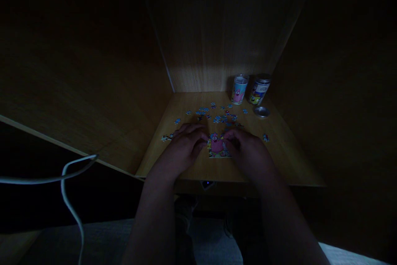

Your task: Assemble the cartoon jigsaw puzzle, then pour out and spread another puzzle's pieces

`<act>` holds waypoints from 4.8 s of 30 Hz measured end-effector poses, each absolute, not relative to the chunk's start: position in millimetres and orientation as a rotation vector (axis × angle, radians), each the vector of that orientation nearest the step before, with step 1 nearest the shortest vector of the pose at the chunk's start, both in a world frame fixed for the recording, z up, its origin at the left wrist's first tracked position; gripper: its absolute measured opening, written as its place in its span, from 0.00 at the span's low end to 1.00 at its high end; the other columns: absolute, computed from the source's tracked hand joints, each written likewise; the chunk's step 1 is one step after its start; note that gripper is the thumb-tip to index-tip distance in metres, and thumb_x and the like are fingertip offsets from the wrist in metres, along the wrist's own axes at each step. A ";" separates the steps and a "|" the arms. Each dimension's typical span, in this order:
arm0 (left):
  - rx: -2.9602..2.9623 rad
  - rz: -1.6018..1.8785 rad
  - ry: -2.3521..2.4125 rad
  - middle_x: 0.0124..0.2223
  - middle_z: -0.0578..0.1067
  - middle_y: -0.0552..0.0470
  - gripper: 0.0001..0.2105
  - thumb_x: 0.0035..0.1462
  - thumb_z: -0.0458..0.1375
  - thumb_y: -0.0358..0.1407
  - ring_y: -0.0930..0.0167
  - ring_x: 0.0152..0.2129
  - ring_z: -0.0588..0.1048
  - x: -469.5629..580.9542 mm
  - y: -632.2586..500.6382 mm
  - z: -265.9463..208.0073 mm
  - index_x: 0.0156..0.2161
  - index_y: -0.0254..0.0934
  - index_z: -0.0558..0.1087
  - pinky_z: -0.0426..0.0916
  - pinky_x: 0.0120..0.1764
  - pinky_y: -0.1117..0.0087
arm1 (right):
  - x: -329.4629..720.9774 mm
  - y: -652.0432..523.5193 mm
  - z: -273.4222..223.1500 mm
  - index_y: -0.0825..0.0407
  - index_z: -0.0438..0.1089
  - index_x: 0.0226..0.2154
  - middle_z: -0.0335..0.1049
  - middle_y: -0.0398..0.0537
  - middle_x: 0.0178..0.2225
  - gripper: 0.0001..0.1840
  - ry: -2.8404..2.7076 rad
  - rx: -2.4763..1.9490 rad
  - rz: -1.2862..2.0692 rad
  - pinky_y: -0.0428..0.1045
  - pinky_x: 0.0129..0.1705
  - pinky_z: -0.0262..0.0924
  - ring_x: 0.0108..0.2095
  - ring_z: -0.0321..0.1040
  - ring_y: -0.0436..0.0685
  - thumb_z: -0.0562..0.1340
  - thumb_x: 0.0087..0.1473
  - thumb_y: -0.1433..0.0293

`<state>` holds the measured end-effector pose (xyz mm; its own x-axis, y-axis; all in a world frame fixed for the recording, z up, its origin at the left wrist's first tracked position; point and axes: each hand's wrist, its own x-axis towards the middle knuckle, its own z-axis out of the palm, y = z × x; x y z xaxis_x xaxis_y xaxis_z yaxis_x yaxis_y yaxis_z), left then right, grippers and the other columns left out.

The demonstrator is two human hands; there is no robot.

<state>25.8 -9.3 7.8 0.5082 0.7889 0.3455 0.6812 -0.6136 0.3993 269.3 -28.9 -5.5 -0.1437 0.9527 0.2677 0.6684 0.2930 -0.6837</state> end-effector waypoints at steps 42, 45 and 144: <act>2.513 0.977 1.147 0.48 0.83 0.51 0.12 0.65 0.71 0.35 0.61 0.49 0.78 49.5 -17.4 20.6 0.52 0.45 0.79 0.73 0.54 0.56 | 270.9 -34.3 -3.1 0.46 0.73 0.43 0.83 0.47 0.38 0.08 -1.487 -1.210 0.866 0.51 0.39 0.71 0.38 0.80 0.58 0.65 0.66 0.60; 2.528 0.930 1.171 0.48 0.83 0.52 0.14 0.64 0.72 0.32 0.62 0.49 0.78 40.3 -17.5 22.9 0.52 0.45 0.80 0.73 0.54 0.57 | 271.8 -35.0 -0.3 0.46 0.74 0.44 0.82 0.47 0.38 0.09 -1.500 -1.349 0.671 0.51 0.38 0.69 0.36 0.78 0.57 0.64 0.67 0.60; 2.394 0.826 1.463 0.52 0.84 0.49 0.11 0.65 0.70 0.35 0.60 0.51 0.81 -1.0 -27.6 39.3 0.51 0.44 0.82 0.76 0.55 0.57 | 288.2 -34.1 -4.6 0.47 0.78 0.40 0.83 0.49 0.40 0.12 -1.475 -1.340 0.856 0.56 0.43 0.72 0.40 0.80 0.60 0.68 0.63 0.56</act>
<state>-1.0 -27.6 39.3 0.3478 0.8701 0.3493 0.7485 -0.4820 0.4555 288.2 -34.1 -4.6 0.0337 0.9829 0.1810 0.3305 0.1599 -0.9302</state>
